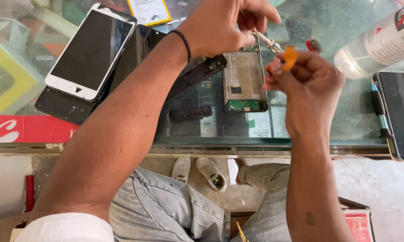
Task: The person disassembles a smartphone by removing screws and detaching internal components. They use a screwdriver to loosen screws around the frame and a toothbrush to clean the camera area. The person then disconnects a ribbon cable and removes a small black component from the phone's interior.
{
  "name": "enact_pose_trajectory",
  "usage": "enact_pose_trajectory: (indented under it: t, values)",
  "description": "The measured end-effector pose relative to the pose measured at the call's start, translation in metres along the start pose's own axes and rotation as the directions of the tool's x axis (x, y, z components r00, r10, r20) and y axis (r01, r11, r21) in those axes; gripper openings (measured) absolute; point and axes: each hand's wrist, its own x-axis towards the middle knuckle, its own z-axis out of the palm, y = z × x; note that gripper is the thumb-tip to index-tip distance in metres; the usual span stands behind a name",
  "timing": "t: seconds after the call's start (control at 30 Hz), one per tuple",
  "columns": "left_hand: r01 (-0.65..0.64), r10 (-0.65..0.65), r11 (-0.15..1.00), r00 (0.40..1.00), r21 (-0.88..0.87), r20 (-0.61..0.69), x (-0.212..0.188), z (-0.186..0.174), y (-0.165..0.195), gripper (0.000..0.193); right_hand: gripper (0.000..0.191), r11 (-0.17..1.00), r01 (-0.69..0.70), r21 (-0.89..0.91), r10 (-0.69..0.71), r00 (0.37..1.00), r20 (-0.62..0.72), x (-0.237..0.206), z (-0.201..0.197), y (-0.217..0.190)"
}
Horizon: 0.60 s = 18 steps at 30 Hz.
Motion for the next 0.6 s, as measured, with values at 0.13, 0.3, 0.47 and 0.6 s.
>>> enact_pose_trajectory:
  t: [0.13,0.3,0.47,0.6]
  values:
    - [0.321,-0.359,0.715,0.931,0.621,-0.067,-0.008,-0.010,-0.018,0.025,0.012,0.976,0.102,-0.194,-0.107,0.994,-0.017,-0.042,0.001,0.000]
    - [0.197,-0.240,0.779,0.971,0.595,-0.007,-0.007,0.003,-0.031,0.017,0.013,0.926,0.191,-0.327,-0.211,0.977,-0.026,-0.063,0.001,0.005]
    - [0.320,-0.355,0.799,0.934,0.509,-0.030,-0.004,-0.001,-0.022,0.029,0.013,0.890,0.212,-0.403,-0.228,0.974,0.009,-0.061,0.000,0.002]
    - [0.426,-0.440,0.843,0.897,0.329,-0.034,-0.003,-0.008,-0.015,0.044,0.011,0.921,0.191,-0.339,-0.200,0.980,0.009,-0.061,-0.004,0.002]
